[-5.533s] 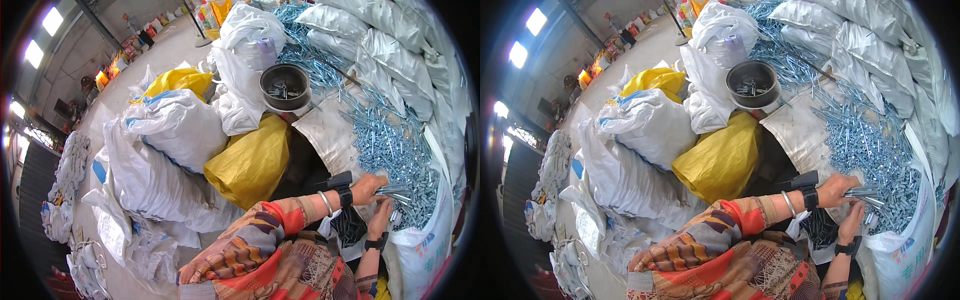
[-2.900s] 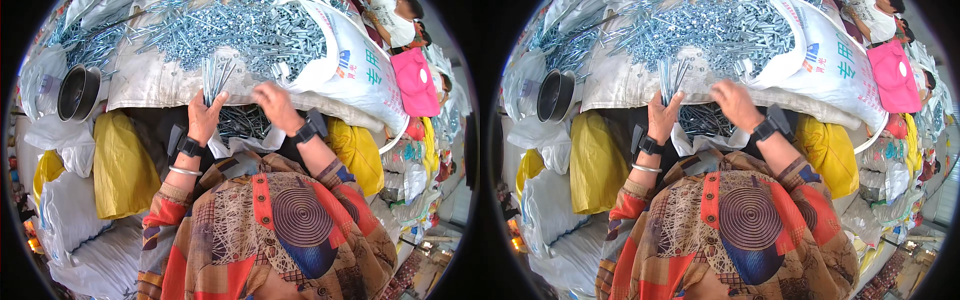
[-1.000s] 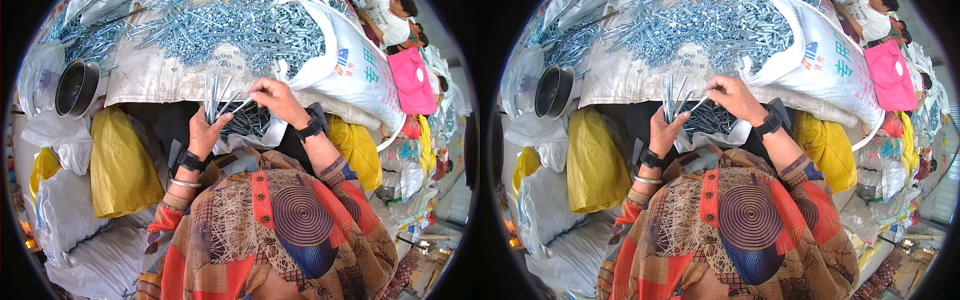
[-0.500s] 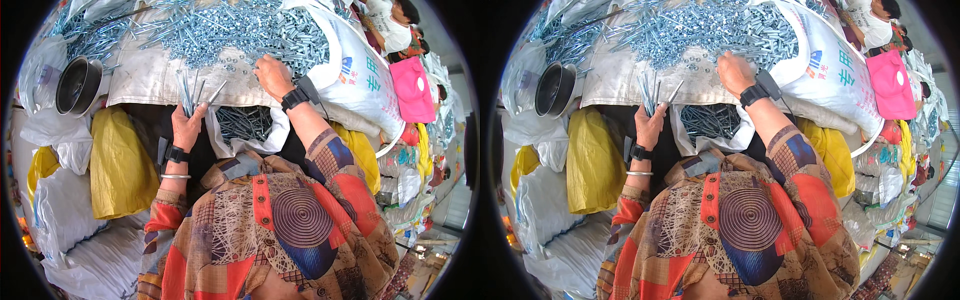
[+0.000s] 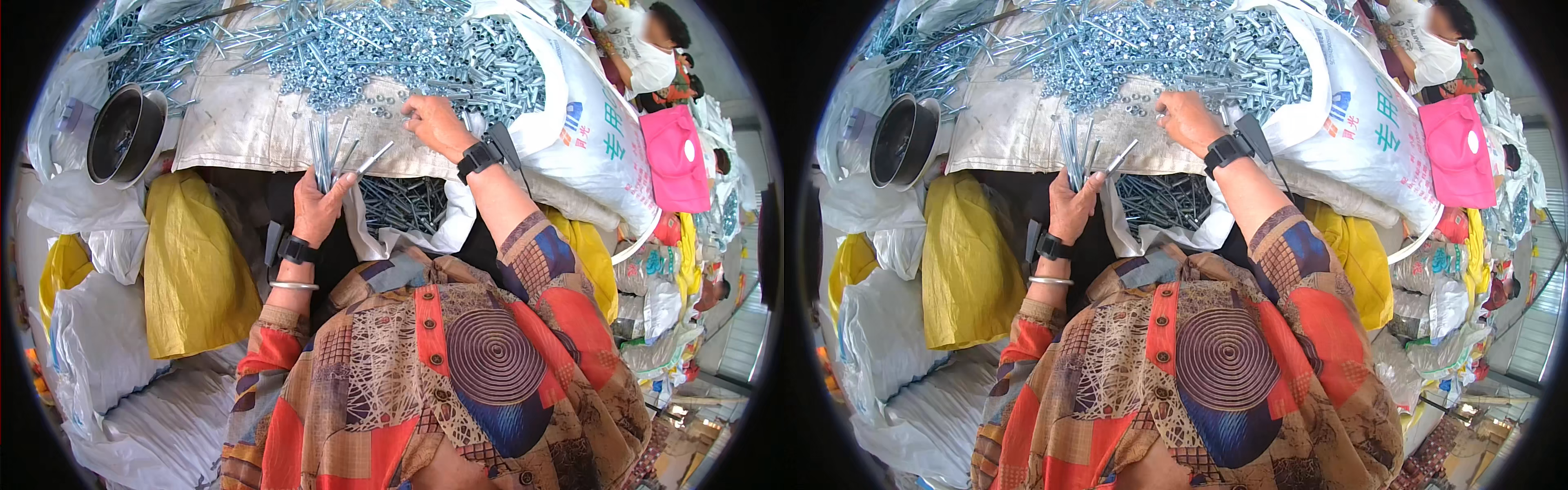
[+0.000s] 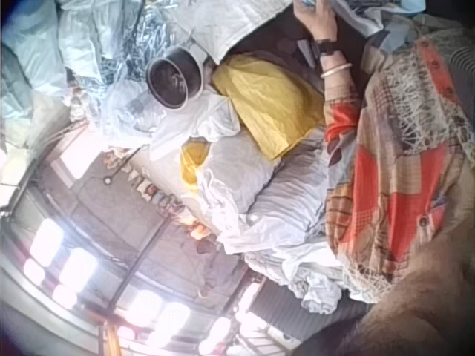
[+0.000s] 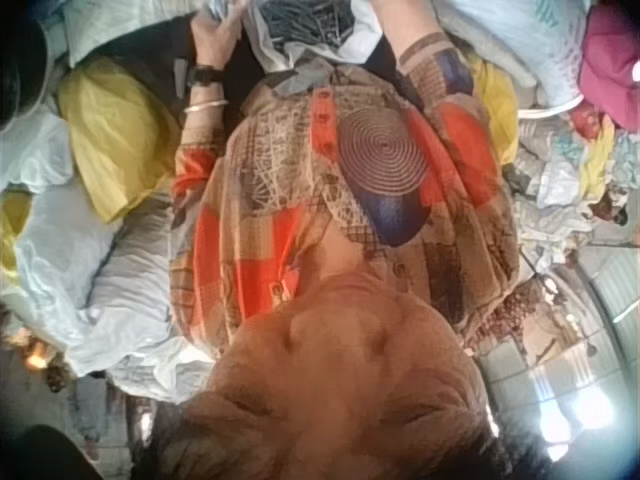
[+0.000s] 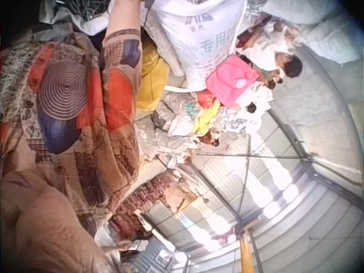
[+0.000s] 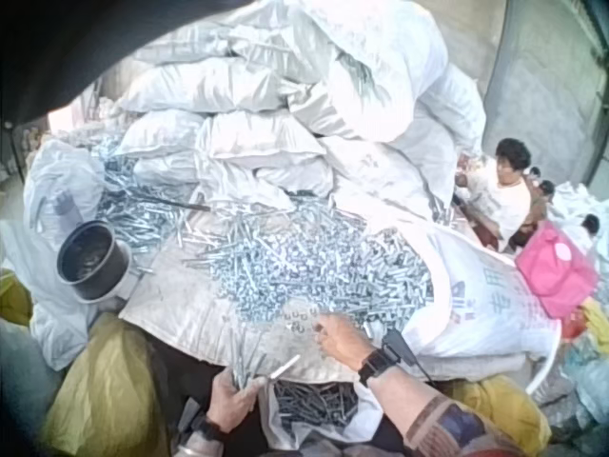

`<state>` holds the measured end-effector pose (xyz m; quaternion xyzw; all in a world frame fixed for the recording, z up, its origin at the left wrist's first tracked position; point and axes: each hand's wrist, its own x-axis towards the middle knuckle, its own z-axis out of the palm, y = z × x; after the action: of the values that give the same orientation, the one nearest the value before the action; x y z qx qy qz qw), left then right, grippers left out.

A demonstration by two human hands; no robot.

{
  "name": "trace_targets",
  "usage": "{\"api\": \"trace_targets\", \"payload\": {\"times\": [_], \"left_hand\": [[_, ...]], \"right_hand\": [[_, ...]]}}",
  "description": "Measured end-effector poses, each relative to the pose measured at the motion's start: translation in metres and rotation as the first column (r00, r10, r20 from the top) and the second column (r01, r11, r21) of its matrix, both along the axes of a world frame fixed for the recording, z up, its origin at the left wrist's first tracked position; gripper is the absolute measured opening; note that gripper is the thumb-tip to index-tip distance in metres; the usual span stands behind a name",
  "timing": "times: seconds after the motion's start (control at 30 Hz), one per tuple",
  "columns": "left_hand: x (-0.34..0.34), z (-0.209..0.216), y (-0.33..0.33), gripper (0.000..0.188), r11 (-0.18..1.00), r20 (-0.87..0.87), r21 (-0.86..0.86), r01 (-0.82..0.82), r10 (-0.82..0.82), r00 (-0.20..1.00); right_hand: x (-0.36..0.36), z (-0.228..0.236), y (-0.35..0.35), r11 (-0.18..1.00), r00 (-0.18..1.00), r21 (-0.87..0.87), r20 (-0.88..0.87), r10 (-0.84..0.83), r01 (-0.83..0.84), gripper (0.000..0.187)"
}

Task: Sorting metal bolts and washers from a large bulk bag into piles.

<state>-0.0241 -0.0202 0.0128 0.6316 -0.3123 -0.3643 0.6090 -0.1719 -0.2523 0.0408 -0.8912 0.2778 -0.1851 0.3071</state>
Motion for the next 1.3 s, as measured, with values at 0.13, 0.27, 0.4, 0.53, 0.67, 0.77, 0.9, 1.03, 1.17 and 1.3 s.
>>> {"api": "trace_targets", "payload": {"times": [0.13,0.27,0.4,0.53,0.67,0.77,0.9,1.03,1.17,1.3], "left_hand": [[0.000,0.000,0.000,0.033,1.000,0.000,-0.004,0.009,-0.009,1.000],[-0.001,0.002,-0.001,0.032,1.000,0.002,0.000,0.006,-0.006,1.000],[-0.003,0.002,-0.002,0.031,1.000,0.020,0.009,-0.019,0.019,1.000],[-0.003,0.001,-0.003,0.031,1.000,0.067,0.014,-0.016,0.015,0.998],[-0.002,-0.005,-0.003,0.031,1.000,0.103,-0.024,-0.013,0.015,0.995],[-0.003,-0.003,-0.002,0.033,1.000,0.082,-0.007,-0.016,0.016,0.997],[-0.005,0.004,0.000,0.037,0.999,0.037,0.030,-0.038,0.037,0.999],[0.000,-0.013,-0.001,0.039,0.996,0.209,0.022,-0.090,0.084,0.974],[-0.003,-0.006,-0.002,0.040,0.996,0.096,0.002,-0.089,0.088,0.992],[-0.002,-0.003,0.001,0.036,0.996,0.015,-0.004,-0.084,0.084,0.996]], "right_hand": [[0.003,0.006,0.003,0.982,0.997,-0.187,-0.079,0.026,-0.041,0.015],[0.002,0.013,0.006,0.975,0.993,-0.199,-0.085,0.084,-0.099,0.016],[-0.002,0.015,0.024,0.994,0.994,0.110,0.106,0.002,-0.014,0.018],[-0.011,0.024,0.040,0.832,0.969,0.555,0.208,-0.132,-0.006,0.017],[-0.011,0.032,0.063,0.791,0.940,0.607,0.310,-0.141,-0.082,0.021],[-0.010,0.035,0.076,0.825,0.936,0.562,0.320,-0.148,-0.062,0.021],[-0.005,0.038,0.091,0.961,0.944,0.274,0.311,-0.112,0.024,0.020],[-0.005,0.044,0.098,0.854,0.952,-0.504,0.181,0.247,-0.126,0.024],[-0.010,0.031,0.075,0.908,0.958,-0.417,0.242,0.155,-0.042,0.023],[0.000,0.027,0.013,0.882,0.995,-0.471,0.103,0.013,0.038,0.015]]}}
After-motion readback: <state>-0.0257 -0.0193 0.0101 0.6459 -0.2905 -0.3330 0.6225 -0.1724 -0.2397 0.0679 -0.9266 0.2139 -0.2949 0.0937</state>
